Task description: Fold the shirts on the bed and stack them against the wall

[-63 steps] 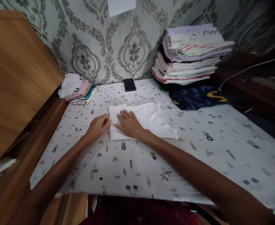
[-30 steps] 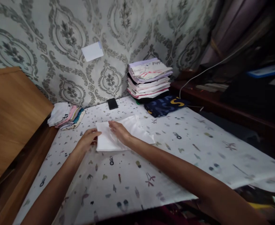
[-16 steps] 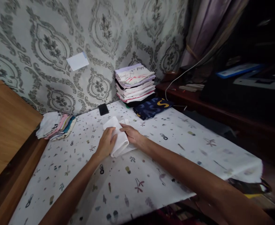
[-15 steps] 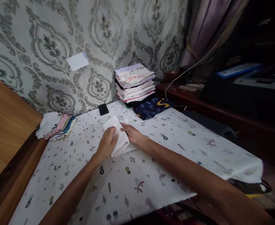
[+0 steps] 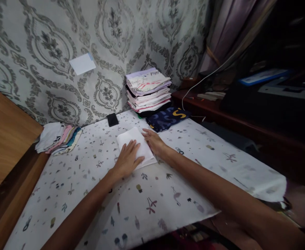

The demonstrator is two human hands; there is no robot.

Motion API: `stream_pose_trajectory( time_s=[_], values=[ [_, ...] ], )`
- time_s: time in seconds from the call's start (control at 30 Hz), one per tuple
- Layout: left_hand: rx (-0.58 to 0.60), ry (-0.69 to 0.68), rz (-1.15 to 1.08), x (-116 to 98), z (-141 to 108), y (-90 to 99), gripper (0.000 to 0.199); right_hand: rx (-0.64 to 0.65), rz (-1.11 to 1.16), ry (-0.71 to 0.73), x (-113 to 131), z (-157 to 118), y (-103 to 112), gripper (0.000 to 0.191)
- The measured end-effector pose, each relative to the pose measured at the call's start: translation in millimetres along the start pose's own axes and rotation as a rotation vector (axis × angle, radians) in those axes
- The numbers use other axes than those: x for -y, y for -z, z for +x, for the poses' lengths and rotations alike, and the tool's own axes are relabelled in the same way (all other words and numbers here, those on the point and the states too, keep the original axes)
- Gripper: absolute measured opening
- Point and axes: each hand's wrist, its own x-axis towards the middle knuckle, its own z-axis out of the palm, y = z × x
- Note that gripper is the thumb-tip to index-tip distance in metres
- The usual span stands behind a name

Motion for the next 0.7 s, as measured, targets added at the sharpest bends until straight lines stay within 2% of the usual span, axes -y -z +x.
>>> stream_pose_trajectory(
  time_s=[0.13,0.2,0.27,0.37,0.43,0.57,0.7],
  values=[
    [-0.017,-0.040,-0.013,-1,-4,1.5,0.051,-0.050,-0.174,0.136,12,7,1,0.056],
    [-0.036,-0.066,-0.084,4,-2,10.1,0.039,-0.010,-0.283,0.209,17,1,-4,0.050],
    [-0.094,-0.042,-0.161,13,7,24.3,0.029,0.061,-0.489,0.303,18,-10,-13,0.046],
    [-0.209,0.151,-0.137,33,38,47.1,0.029,0.155,-0.861,0.448,16,-31,-25,0.041],
    [-0.215,0.253,-0.081,44,68,55.5,0.025,0.198,-1.002,0.489,14,-41,-30,0.041],
    [-0.098,0.298,-0.079,49,125,51.1,0.020,0.263,-1.112,0.482,14,-47,-30,0.047],
    [0.022,0.336,-0.127,49,154,42.5,0.034,0.301,-1.161,0.455,17,-47,-27,0.051]
  ],
)
